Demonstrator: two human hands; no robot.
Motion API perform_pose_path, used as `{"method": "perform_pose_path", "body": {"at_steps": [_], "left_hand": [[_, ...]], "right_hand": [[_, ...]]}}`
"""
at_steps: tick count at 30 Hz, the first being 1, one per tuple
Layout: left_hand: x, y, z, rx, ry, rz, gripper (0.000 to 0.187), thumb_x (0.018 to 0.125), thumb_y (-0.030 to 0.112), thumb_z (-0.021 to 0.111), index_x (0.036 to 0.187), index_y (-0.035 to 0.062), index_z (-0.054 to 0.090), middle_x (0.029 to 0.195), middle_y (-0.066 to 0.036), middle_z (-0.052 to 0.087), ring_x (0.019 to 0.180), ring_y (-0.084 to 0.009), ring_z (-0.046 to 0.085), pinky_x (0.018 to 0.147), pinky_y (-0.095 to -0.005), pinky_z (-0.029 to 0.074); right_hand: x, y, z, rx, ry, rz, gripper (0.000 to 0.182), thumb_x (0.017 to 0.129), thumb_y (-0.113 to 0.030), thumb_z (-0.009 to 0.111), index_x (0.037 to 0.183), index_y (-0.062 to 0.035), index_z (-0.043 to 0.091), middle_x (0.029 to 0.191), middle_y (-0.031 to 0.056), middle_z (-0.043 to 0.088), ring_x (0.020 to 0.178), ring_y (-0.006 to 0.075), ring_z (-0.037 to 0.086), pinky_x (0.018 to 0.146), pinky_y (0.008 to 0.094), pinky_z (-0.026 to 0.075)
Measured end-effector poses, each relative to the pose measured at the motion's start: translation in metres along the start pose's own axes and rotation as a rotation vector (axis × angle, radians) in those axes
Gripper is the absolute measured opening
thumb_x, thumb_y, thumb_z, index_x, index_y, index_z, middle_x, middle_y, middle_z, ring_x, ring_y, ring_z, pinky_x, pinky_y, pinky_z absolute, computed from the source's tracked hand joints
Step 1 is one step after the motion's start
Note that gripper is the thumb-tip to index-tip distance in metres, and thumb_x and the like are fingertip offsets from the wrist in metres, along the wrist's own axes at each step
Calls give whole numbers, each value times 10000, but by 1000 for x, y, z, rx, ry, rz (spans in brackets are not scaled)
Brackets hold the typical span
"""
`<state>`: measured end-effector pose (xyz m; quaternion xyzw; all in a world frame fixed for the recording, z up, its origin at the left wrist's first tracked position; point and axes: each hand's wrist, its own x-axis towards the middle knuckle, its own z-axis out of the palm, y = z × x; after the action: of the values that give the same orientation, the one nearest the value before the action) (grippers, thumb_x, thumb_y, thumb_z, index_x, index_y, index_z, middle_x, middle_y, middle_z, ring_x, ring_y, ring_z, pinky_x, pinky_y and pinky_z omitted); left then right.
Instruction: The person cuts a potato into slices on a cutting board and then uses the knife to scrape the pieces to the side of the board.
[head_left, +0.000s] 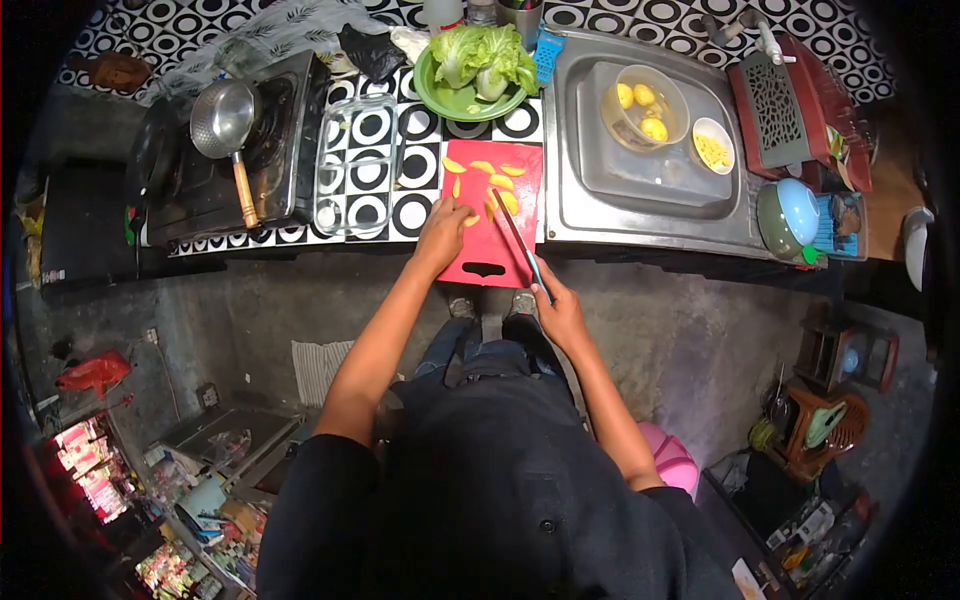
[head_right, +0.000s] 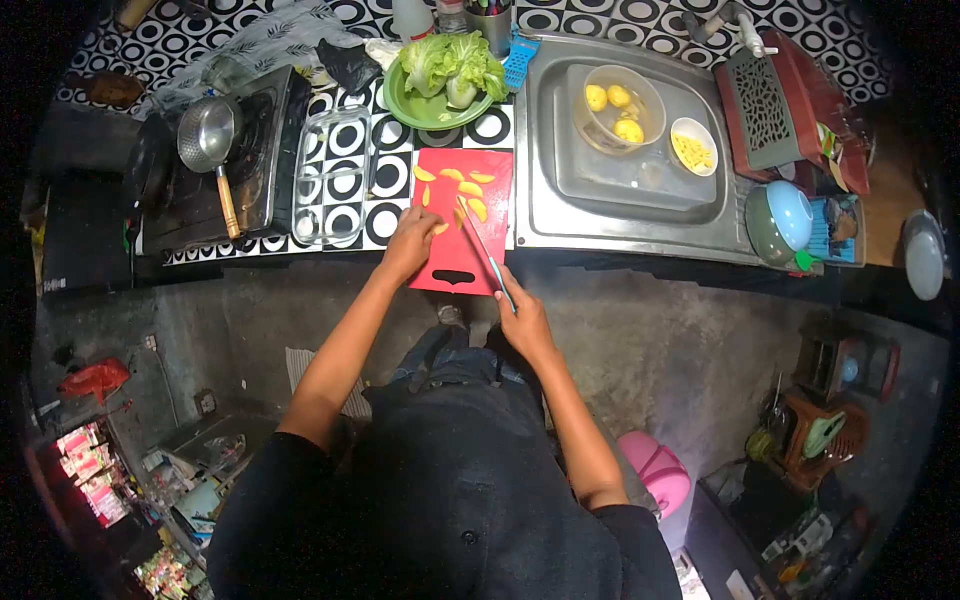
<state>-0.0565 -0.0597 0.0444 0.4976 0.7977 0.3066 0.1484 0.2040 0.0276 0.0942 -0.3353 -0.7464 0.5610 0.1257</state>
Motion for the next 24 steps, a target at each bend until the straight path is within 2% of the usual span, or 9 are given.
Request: {"method": "perform_pose_path", "body": {"at_steps": [4, 6, 7, 9, 12, 15, 18, 22, 24], "left_hand": [[11, -6, -6, 74, -52, 146, 233, 827, -61, 620, 1033, 19, 692, 1064, -166, 589, 1039, -350, 540, 922, -413, 456], [15, -8, -10, 106, -1, 208, 232, 829, -37, 615, 1038, 38, 683, 1075, -169, 570, 1034, -355, 544, 901, -432, 466], [16, -9, -10, 122, 25, 239, 231, 831, -25, 613, 1041, 48, 679, 1080, -170, 560, 1031, -357, 547, 890, -441, 471], [8, -11, -8, 96, 49, 61, 232, 822, 20, 648, 1053, 26, 656, 1074, -164, 563, 1036, -362, 546, 905, -457, 465], [-6, -14, 6, 78, 127, -91, 370, 790, 177, 772, 1075, -5, 622, 1064, -161, 564, 1034, -366, 546, 919, -472, 456], [-14, 2, 16, 159, 203, -131, 492, 744, 281, 854, 1081, 1, 630, 1072, -154, 563, 1042, -350, 535, 912, -457, 453], [-11, 16, 21, 180, 226, -151, 502, 736, 276, 859, 1090, 2, 631, 1083, -147, 559, 1056, -345, 527, 916, -459, 449], [-7, 15, 18, 183, 135, -144, 526, 758, 266, 853, 1142, -15, 629, 1107, -168, 556, 1072, -358, 523, 931, -453, 451], [-5, 6, 15, 162, 120, -44, 518, 747, 251, 850, 1147, 10, 624, 1091, -155, 555, 1074, -353, 526, 921, -457, 456]], "right_hand": [[-7, -14, 12, 4, 45, 46, 456, 989, -81, 550, 1444, -77, 519, 1390, 227, 578, 1325, 371, 521, 1062, 377, 445], [-10, -16, 20, 5, 70, 36, 461, 990, -77, 547, 1450, -87, 516, 1392, 226, 577, 1326, 369, 521, 1061, 375, 444], [-12, -16, 24, 14, 80, 56, 457, 991, -76, 553, 1447, -74, 519, 1404, 214, 576, 1337, 336, 523, 1068, 356, 433], [-15, -16, 32, 32, 103, 95, 449, 995, -73, 565, 1441, -47, 527, 1430, 191, 575, 1360, 270, 525, 1083, 318, 413], [-20, -12, 45, 45, 121, 156, 450, 995, -74, 563, 1443, -48, 525, 1420, 186, 587, 1349, 256, 537, 1081, 316, 414], [-22, -6, 59, 34, 156, 102, 482, 990, -111, 570, 1468, -114, 507, 1355, 242, 598, 1298, 373, 551, 1031, 372, 462], [-23, -11, 66, 72, 190, 109, 486, 990, -119, 573, 1471, -126, 505, 1340, 253, 605, 1281, 373, 570, 1016, 361, 467], [-26, -16, 70, 66, 204, 141, 485, 988, -111, 567, 1469, -106, 502, 1326, 274, 604, 1264, 372, 587, 991, 364, 476], [-27, -16, 73, 65, 215, 129, 487, 985, -106, 567, 1467, -96, 501, 1326, 289, 593, 1256, 369, 594, 981, 376, 481]]}}
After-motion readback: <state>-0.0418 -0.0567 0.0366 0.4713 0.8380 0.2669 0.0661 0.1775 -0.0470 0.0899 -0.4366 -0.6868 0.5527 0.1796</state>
